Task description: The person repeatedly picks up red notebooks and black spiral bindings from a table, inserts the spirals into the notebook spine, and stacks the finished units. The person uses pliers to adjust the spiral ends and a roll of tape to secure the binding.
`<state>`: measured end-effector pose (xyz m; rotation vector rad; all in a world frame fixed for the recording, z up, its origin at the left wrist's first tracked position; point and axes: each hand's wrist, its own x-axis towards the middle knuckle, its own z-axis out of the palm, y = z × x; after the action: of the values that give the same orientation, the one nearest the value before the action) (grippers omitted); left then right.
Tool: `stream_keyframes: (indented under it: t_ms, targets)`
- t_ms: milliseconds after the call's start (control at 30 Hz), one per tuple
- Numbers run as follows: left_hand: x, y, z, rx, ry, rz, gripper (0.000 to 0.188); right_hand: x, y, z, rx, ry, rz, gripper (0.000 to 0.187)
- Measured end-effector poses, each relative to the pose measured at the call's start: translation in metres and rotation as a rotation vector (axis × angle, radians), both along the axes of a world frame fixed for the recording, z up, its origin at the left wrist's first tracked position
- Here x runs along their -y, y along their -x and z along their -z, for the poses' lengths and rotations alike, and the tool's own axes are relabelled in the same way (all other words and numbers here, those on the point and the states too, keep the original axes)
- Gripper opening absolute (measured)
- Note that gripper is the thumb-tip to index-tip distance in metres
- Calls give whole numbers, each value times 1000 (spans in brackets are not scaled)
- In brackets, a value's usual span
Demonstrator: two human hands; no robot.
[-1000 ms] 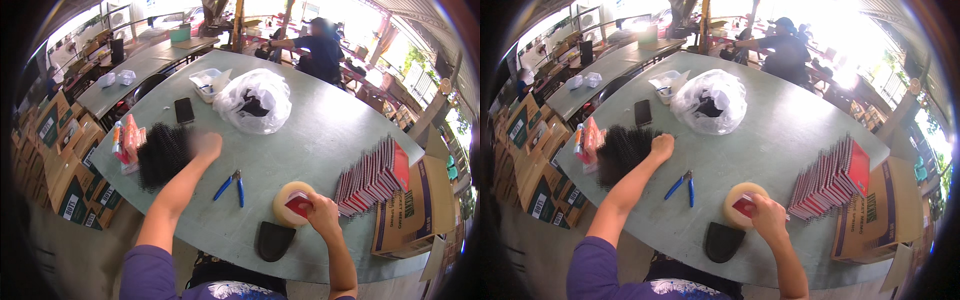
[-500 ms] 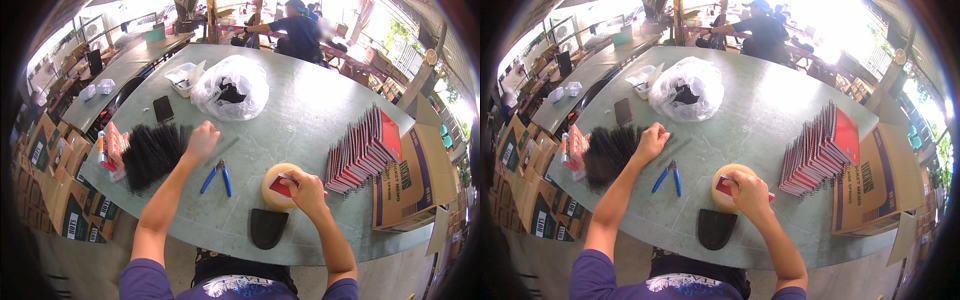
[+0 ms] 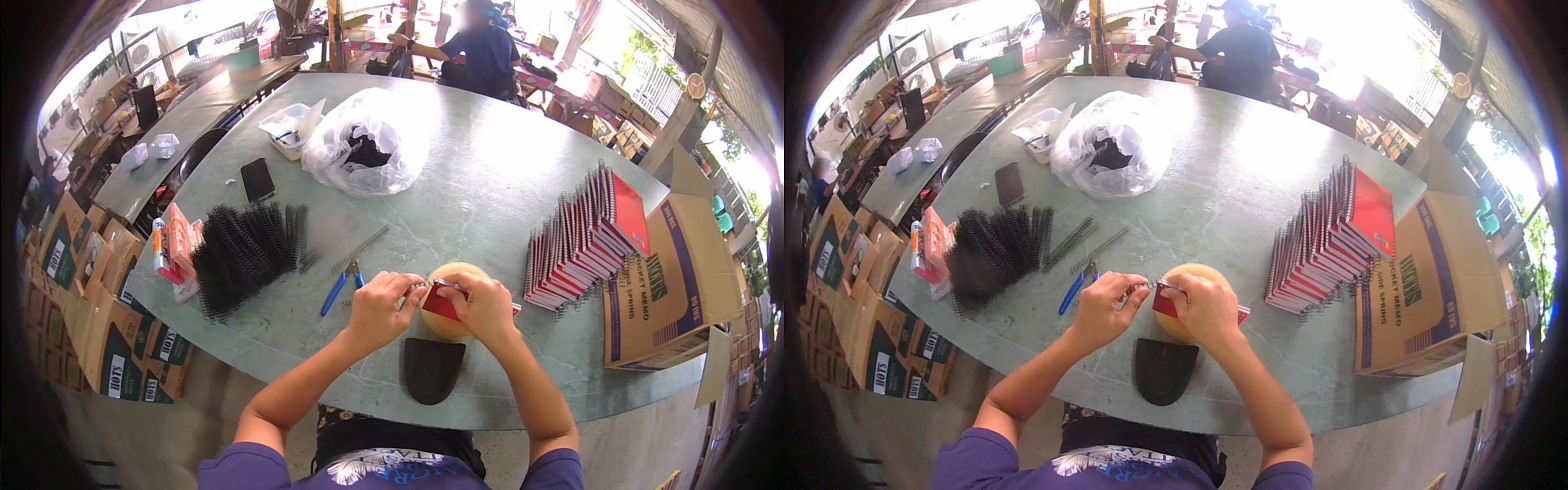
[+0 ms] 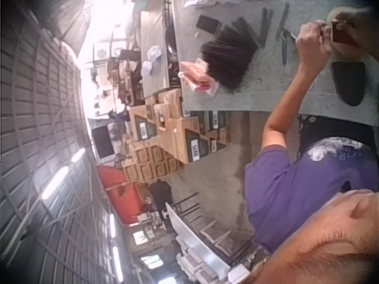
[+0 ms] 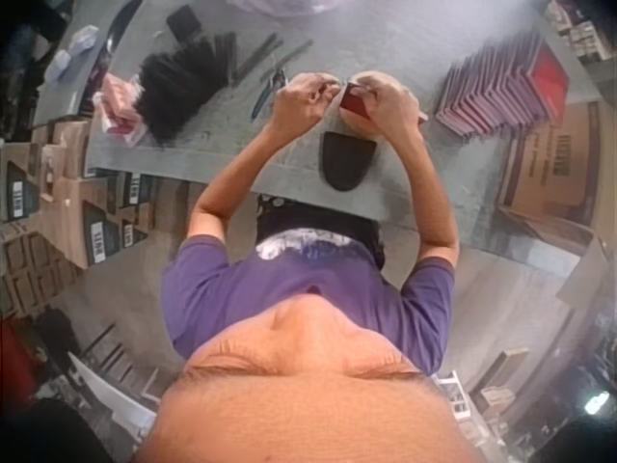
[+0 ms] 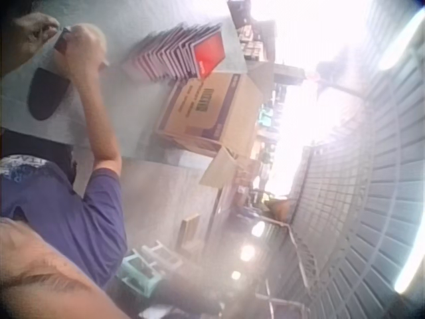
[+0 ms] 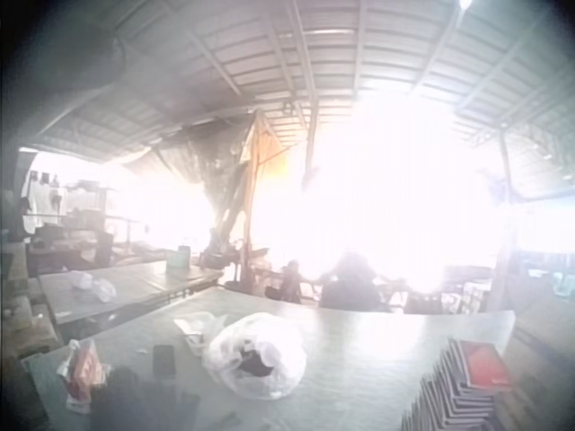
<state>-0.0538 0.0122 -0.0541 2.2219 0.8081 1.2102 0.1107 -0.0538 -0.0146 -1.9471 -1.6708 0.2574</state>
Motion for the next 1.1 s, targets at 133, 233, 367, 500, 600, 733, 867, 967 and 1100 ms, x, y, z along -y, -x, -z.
stream_keyframes:
  t_ms: [133,233,367,500,600,733,867,967,1100]
  targets:
    - [4,1,-7,-65,-100,4,18,2,-2,3,4,-47,-14,19]
    - [9,1,-7,-69,36,39,20,2,-3,4,-6,-85,-45,17]
    - [7,2,-7,-80,280,50,26,3,0,0,-16,-50,-69,16]
    - [8,2,-26,-92,591,92,25,3,2,2,-4,-52,-58,16]
    - [2,-4,-3,-29,-94,-79,22,3,4,-1,2,-56,-63,16]
    - [-7,-3,-3,57,-121,53,20,2,1,5,18,-140,-116,16]
    - [-2,11,-36,-77,364,197,25,4,-1,5,33,-151,-122,16]
    - [-3,8,-23,-237,461,247,33,-1,-1,7,-5,-167,-65,16]
    - [-6,8,-8,-241,375,469,35,1,-2,2,-18,-45,-93,17]
